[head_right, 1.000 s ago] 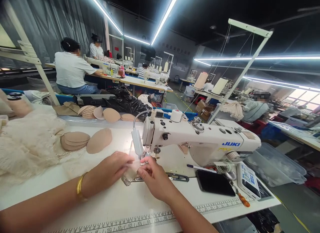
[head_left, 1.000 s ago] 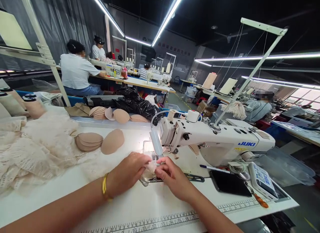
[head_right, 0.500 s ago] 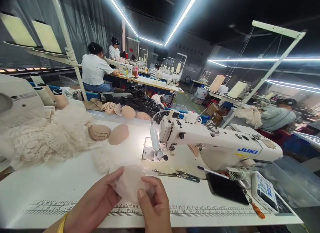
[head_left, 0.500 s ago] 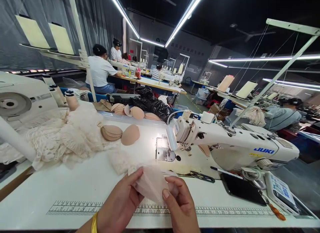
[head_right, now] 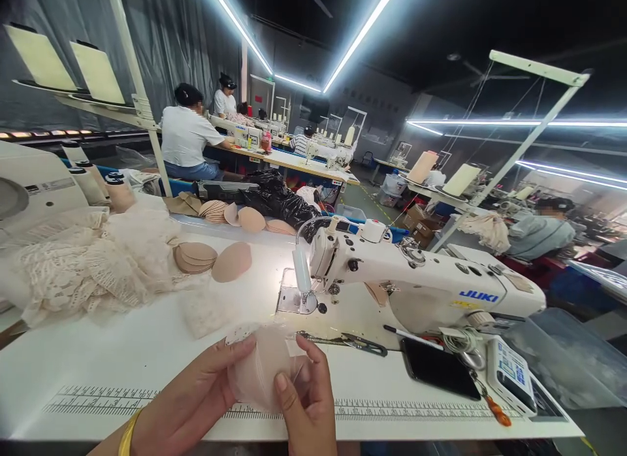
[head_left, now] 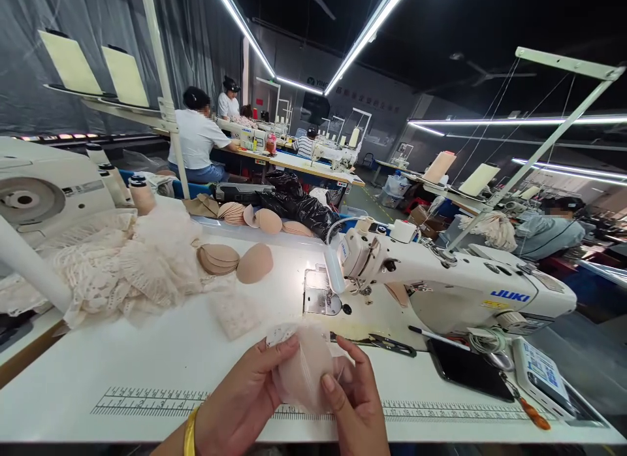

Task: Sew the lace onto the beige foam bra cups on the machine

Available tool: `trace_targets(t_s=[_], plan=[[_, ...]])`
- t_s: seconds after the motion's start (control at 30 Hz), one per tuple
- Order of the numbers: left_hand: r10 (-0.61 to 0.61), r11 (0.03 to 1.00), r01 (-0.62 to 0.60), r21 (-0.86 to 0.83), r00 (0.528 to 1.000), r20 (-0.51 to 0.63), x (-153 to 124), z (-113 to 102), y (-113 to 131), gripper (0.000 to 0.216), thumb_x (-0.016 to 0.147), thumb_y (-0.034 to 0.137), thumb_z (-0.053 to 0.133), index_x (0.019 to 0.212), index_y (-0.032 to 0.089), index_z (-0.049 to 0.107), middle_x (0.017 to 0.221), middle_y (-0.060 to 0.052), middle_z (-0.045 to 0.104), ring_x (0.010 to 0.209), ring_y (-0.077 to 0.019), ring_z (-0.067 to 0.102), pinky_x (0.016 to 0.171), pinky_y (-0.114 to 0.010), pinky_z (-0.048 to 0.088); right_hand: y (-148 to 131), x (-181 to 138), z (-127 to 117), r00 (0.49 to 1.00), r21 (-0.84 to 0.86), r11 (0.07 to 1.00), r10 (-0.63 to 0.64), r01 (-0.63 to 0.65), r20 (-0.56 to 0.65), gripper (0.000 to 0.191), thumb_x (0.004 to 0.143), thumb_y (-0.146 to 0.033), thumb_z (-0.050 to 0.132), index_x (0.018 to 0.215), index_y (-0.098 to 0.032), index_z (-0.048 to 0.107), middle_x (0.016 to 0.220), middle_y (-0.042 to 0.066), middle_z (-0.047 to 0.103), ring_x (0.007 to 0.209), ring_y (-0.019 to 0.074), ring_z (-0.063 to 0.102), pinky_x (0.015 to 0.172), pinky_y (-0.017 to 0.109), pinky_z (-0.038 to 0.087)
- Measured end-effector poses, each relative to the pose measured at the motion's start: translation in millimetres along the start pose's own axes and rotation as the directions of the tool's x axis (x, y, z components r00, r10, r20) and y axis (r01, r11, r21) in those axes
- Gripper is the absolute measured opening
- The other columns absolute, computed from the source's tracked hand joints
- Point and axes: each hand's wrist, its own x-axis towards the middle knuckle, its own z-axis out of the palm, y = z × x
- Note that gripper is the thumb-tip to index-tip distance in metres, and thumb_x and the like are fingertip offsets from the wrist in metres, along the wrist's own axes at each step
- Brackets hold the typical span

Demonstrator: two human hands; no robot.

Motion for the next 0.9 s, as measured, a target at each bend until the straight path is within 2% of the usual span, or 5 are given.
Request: trace_targets(t_s=[0.13,0.3,0.43,0.53,0.9], plan=[[-0.014,0.999,0.007,-0.042,0.987,-0.158,5.0,0.5,-3.1,0.017,0.09,0.028,0.082,0.087,0.012,0.078,0.091,-0.008,0.076,0.08,-0.0193,0.069,0.073,-0.028,0.06,-2.0,4.4,5.7,0.992,0.118,0.989,0.104,-0.094,-0.077,0.072,0.074,-0.058,0.093,0.133,-0.03,0.061,0.09,0.0,0.072,0.089,0.022,0.07,0.087,0.034,0.056],[-0.028,0.999,0.023,-0.03,0.979,-0.203,6.7,4.4,-3.5,0.022,0.095,0.033,0.077,0.089,0.011,0.078,0.093,-0.011,0.078,0.082,-0.022,0.07,0.073,-0.031,0.059,1.0,4.4,5.9,0.988,0.124,0.985,0.128,-0.116,-0.09,0.073,0.074,-0.059,0.093,0.132,-0.029,0.061,0.083,-0.003,0.068,0.084,0.0198,0.068,0.084,0.031,0.054],[-0.009,1.0,0.009,0.001,0.993,-0.116,5.2,6.8,-2.1,0.035,0.08,0.043,0.091,0.087,0.011,0.079,0.094,-0.013,0.079,0.084,-0.0244,0.071,0.072,-0.03,0.058,3.9,6.4,3.3,0.989,0.121,0.987,0.118,-0.107,-0.092,0.071,0.075,-0.06,0.092,0.132,-0.03,0.06,0.087,-0.002,0.07,0.084,0.0199,0.069,0.084,0.032,0.054],[0.005,0.997,-0.002,0.075,1.0,-0.03,4.7,7.9,-1.4,0.041,0.068,0.04,0.099,0.091,0.01,0.081,0.094,-0.013,0.08,0.09,-0.0268,0.072,0.077,-0.03,0.058,6.5,7.9,1.8,0.989,0.133,0.985,0.119,-0.107,-0.086,0.072,0.076,-0.06,0.091,0.133,-0.029,0.059,0.088,0.0,0.071,0.083,0.021,0.068,0.083,0.034,0.055],[0.012,0.994,-0.006,0.11,0.999,-0.05,9.8,6.2,-2.6,0.036,0.074,0.033,0.096,0.096,0.009,0.081,0.095,-0.014,0.08,0.088,-0.0269,0.074,0.079,-0.031,0.061,9.9,11.7,0.5,0.984,0.197,0.973,0.141,-0.117,-0.11,0.073,0.074,-0.058,0.093,0.132,-0.03,0.06,0.087,-0.001,0.07,0.08,0.02,0.067,0.081,0.035,0.057]])
